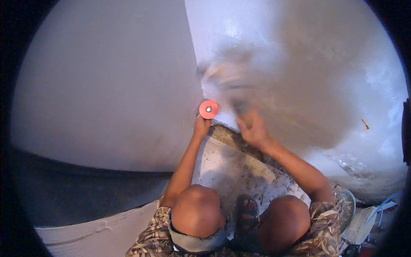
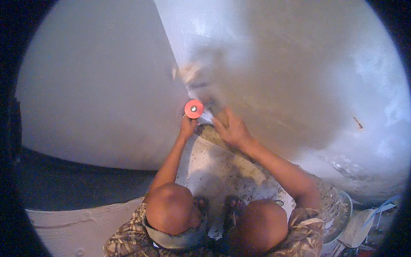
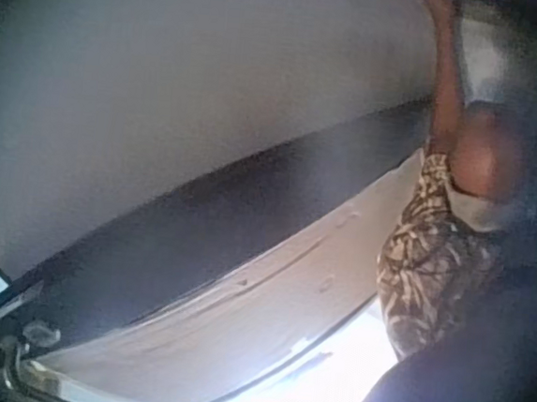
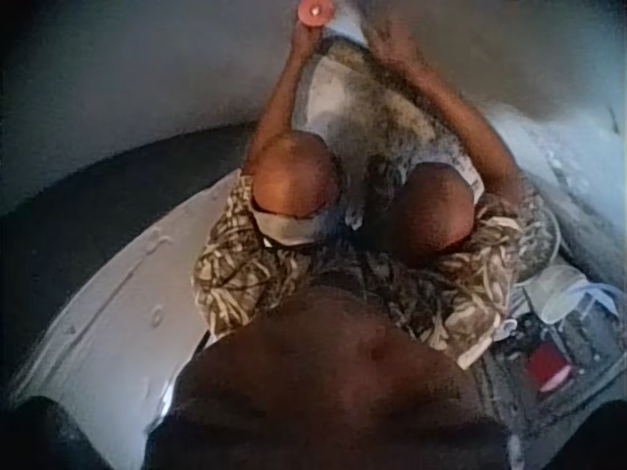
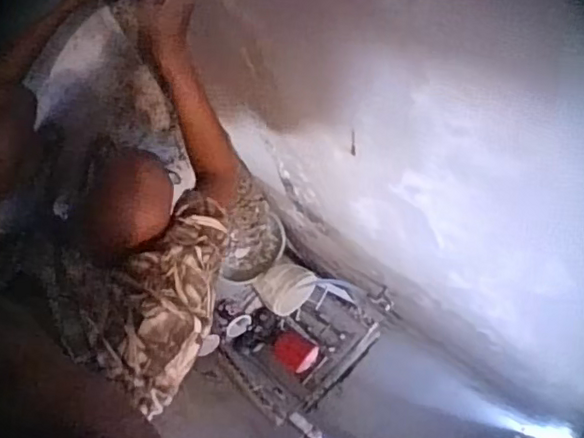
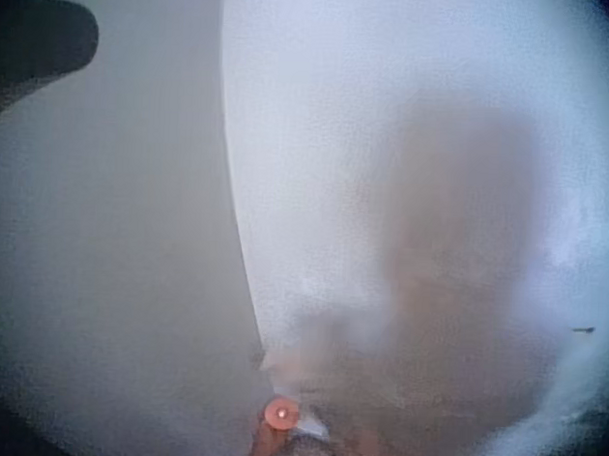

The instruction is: The person uses a hammer and a red handle tool to chisel away at the base of an interior wall corner.

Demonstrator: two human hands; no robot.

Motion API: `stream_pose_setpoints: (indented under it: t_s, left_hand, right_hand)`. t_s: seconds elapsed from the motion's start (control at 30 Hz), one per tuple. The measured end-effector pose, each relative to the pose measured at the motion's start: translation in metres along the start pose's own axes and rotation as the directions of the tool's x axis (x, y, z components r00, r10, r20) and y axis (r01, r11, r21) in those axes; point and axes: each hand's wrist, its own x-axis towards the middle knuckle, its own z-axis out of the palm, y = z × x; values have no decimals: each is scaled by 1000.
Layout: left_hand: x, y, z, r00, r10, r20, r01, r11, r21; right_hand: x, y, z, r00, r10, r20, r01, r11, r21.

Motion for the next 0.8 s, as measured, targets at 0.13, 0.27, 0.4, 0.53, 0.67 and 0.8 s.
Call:
stream_pose_setpoints:
  t_s: [0.13,0.27,0.4,0.53,0.67,0.8]
  left_hand:
    - [2,-4,-1,998,-19,-58,19,1000,2]
    - [7,-12,-3,998,-47,-37,48,998,38]
    - [5,-7,-9,998,-64,1,64,994,84]
    - [-3,-13,-10,994,-109,-16,109,994,15]
    - [-2,-17,-8,1000,-21,15,22,999,-48]
    - [-1,1,1,999,-40,33,42,998,-48]
  right_hand:
    - [-22,31,11,840,228,492,-279,960,31]
    - [-35,11,0,928,121,351,-196,963,187]
    - [4,-63,-64,960,232,156,-279,840,465]
    - [76,-127,-112,927,-37,-373,340,503,795]
    - [60,-71,-57,867,-248,-433,495,527,691]
    - [-32,55,24,907,156,391,-190,981,49]
